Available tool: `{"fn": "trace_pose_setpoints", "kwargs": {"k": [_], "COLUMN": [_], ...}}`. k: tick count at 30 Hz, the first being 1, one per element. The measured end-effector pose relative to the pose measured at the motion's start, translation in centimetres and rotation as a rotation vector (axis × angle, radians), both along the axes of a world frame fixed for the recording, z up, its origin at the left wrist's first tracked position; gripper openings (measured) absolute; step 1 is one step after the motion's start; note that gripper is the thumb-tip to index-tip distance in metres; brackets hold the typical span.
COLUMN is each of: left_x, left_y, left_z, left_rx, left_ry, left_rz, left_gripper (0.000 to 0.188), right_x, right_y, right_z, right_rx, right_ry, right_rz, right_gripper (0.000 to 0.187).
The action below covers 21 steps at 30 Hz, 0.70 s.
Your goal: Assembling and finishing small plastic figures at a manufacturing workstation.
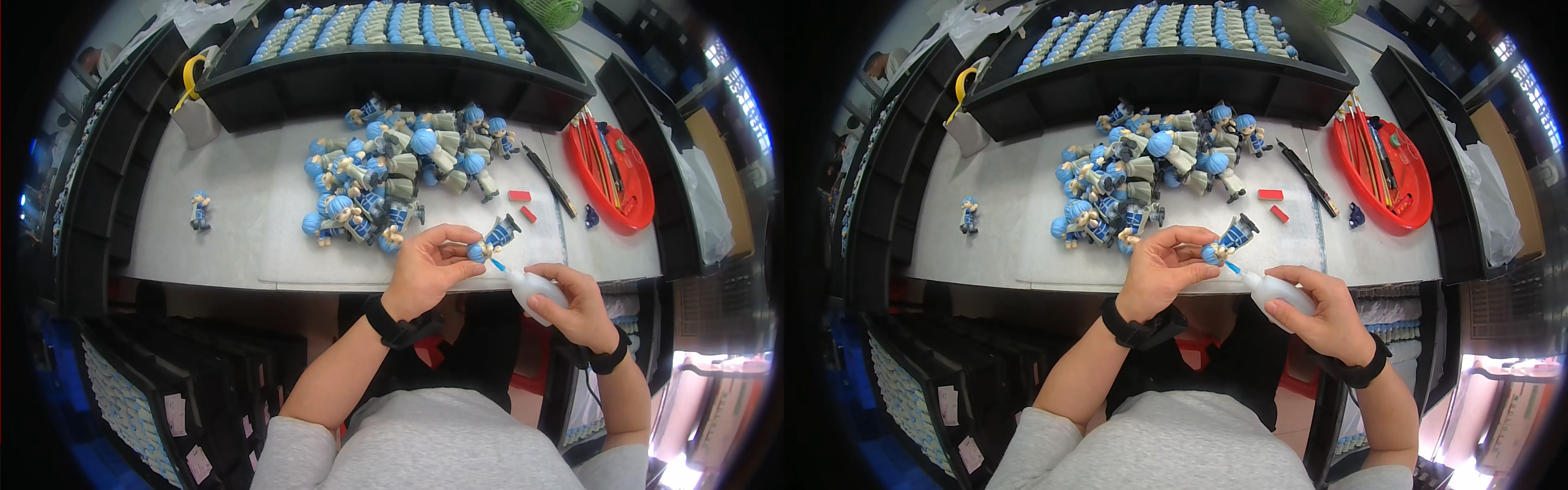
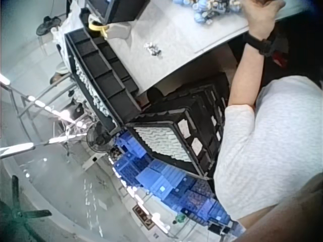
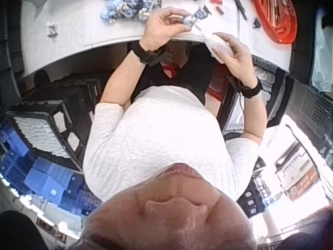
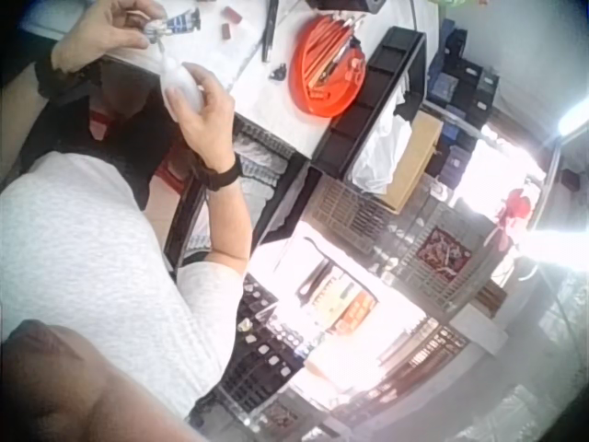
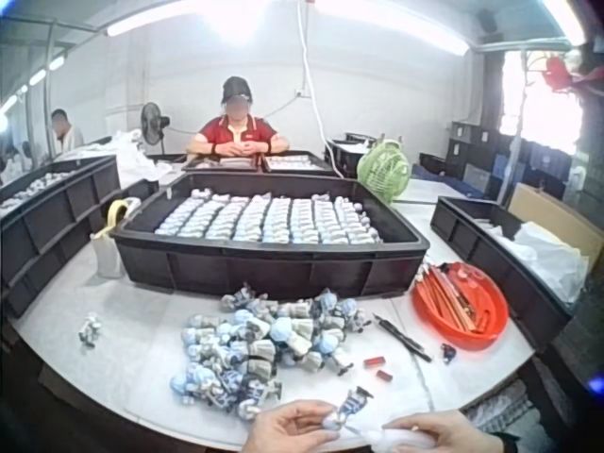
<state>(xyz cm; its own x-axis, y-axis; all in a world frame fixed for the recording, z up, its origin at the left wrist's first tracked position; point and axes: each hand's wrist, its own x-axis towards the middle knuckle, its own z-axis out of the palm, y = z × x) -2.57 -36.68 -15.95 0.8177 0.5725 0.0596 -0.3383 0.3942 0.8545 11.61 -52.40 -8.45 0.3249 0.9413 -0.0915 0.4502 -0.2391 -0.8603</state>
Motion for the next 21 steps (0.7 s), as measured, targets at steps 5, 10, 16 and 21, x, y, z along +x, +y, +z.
{"fn": "trace_pose_setpoints", "kwargs": {"k": [5, 10, 16, 21], "left_x": [-0.07, -0.08, -0.13, -0.25], "left_y": [0.05, 0.06, 0.17, 0.22], "left_z": [0.36, 0.21, 0.40, 0.62], "left_rx": [-0.043, -0.023, -0.062, -0.095], "left_ry": [0.042, 0.016, 0.022, 0.020], "left_rz": [-0.024, -0.012, -0.035, -0.046], "left_gripper": [0.034, 0.032, 0.033, 0.032], "right_x": [-0.06, -0.23, -0.30, -0.32], "right_y": [0.04, 0.21, 0.21, 0.10], "right_z": [0.26, 0.73, 0.74, 0.87], "right_rx": [0.021, 0.017, 0.022, 0.013], "right_ry": [-0.031, -0.075, -0.076, -0.033], "right_rz": [0.001, 0.011, -0.005, -0.022], "right_gripper": [0.030, 0.030, 0.030, 0.030]}}
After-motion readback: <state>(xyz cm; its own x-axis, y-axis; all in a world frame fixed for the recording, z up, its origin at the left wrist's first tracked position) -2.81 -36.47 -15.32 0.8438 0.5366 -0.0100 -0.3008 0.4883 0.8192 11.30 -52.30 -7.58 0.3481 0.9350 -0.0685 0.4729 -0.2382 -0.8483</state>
